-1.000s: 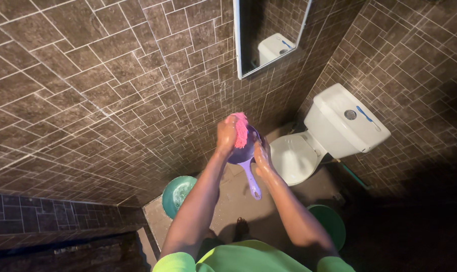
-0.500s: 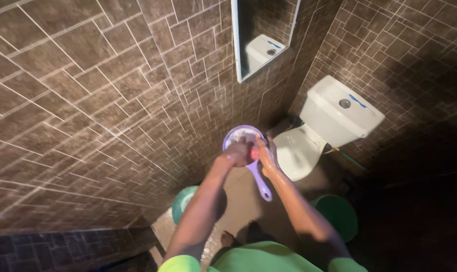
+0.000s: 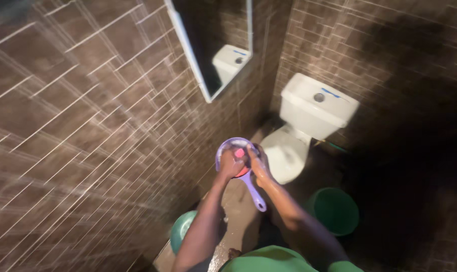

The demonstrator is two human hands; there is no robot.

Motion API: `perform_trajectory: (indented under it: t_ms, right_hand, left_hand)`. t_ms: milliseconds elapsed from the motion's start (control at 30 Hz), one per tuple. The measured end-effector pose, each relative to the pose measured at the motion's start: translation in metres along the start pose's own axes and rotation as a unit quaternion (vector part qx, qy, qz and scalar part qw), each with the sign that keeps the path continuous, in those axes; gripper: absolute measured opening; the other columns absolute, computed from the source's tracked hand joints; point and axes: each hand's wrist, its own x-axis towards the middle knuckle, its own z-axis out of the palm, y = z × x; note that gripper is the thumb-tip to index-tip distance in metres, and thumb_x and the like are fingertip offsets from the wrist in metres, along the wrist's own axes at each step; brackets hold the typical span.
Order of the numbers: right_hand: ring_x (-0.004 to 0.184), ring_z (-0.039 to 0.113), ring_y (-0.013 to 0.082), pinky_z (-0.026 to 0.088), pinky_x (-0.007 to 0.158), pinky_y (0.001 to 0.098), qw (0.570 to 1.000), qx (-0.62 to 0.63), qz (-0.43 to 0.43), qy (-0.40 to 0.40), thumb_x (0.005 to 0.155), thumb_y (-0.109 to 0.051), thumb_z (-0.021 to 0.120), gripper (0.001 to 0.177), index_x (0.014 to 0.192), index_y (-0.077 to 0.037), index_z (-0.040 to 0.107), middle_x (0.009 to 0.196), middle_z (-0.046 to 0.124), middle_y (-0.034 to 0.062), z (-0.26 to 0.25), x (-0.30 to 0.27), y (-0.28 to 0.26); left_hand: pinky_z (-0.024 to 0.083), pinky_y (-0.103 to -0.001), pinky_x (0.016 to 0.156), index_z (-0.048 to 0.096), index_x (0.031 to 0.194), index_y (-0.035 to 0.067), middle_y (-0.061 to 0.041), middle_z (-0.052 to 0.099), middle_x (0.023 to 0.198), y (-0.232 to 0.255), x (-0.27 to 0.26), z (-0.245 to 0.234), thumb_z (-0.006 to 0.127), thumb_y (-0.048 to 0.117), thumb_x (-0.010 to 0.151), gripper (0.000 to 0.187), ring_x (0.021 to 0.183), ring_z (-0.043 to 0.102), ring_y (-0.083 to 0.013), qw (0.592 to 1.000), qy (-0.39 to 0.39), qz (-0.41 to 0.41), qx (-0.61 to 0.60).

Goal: The person cleans the tiled bathroom walls using a pink cloth. They repeatedly dip the cloth into a purple scoop filled with water, wring it out, and wipe the wall surface in sections. The person refills the scoop from a wall tap and continues wiping different areas of the wall.

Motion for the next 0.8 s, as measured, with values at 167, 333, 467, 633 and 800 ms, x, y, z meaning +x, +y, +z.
perform_trajectory:
  t_ms: [167, 333, 467, 633, 800]
  right_hand:
    - [0.099, 0.063, 0.0207, 0.053, 0.088, 0.0349, 1.000, -0.021, -0.018, -0.013, 0.098, -0.041, 0.064, 0.044, 0.123, -0.004, 0.066, 0.110, 0.070, 0.0124, -0.018, 0.054, -0.006]
    - [0.099, 0.066, 0.0179, 0.054, 0.087, 0.0326, 0.999, -0.045, 0.018, 0.000, 0.096, -0.043, 0.063, 0.046, 0.126, -0.008, 0.065, 0.110, 0.072, 0.0085, -0.048, 0.122, -0.021]
    - [0.087, 0.071, 0.0254, 0.059, 0.077, 0.0385, 0.996, 0.053, 0.070, -0.030, 0.094, -0.041, 0.064, 0.051, 0.131, -0.006, 0.062, 0.100, 0.073, 0.0164, -0.073, 0.179, -0.034]
    - [0.087, 0.075, 0.0241, 0.061, 0.073, 0.0373, 0.993, 0.063, 0.084, -0.057, 0.092, -0.043, 0.062, 0.055, 0.135, -0.012, 0.051, 0.098, 0.077, 0.0160, -0.108, 0.261, -0.023]
    - [0.086, 0.071, 0.0127, 0.058, 0.067, 0.0293, 0.996, 0.062, 0.065, 0.025, 0.097, -0.046, 0.063, 0.051, 0.133, -0.010, 0.061, 0.103, 0.074, 0.0018, -0.162, 0.362, 0.025]
  left_hand:
    - [0.055, -0.054, 0.083, 0.062, 0.133, 0.016, -0.022, 0.071, 0.112, -0.013, 0.052, 0.034, 0.050, 0.025, 0.101, 0.035, 0.097, 0.070, -0.0422, 0.949, -0.111, -0.040, 0.293]
    - [0.054, -0.046, 0.095, 0.069, 0.123, 0.015, -0.017, 0.073, 0.117, -0.043, 0.119, 0.070, 0.067, 0.026, 0.086, 0.038, 0.111, 0.068, -0.0339, 0.912, -0.324, -0.050, 0.247]
    - [0.052, -0.035, 0.102, 0.062, 0.133, 0.011, -0.010, 0.071, 0.123, -0.084, 0.175, 0.104, 0.073, 0.011, 0.077, 0.057, 0.117, 0.066, -0.0214, 0.884, -0.403, -0.126, -0.200]
    - [0.059, -0.032, 0.086, 0.064, 0.127, 0.006, -0.008, 0.073, 0.110, -0.125, 0.236, 0.167, 0.077, 0.003, 0.075, 0.054, 0.100, 0.069, -0.0189, 0.856, -0.309, -0.230, -0.346]
    - [0.033, -0.032, 0.044, 0.063, 0.110, 0.006, -0.013, 0.061, 0.089, -0.132, 0.272, 0.202, 0.082, 0.011, 0.088, 0.029, 0.059, 0.046, -0.0187, 0.797, -0.147, -0.388, -0.440]
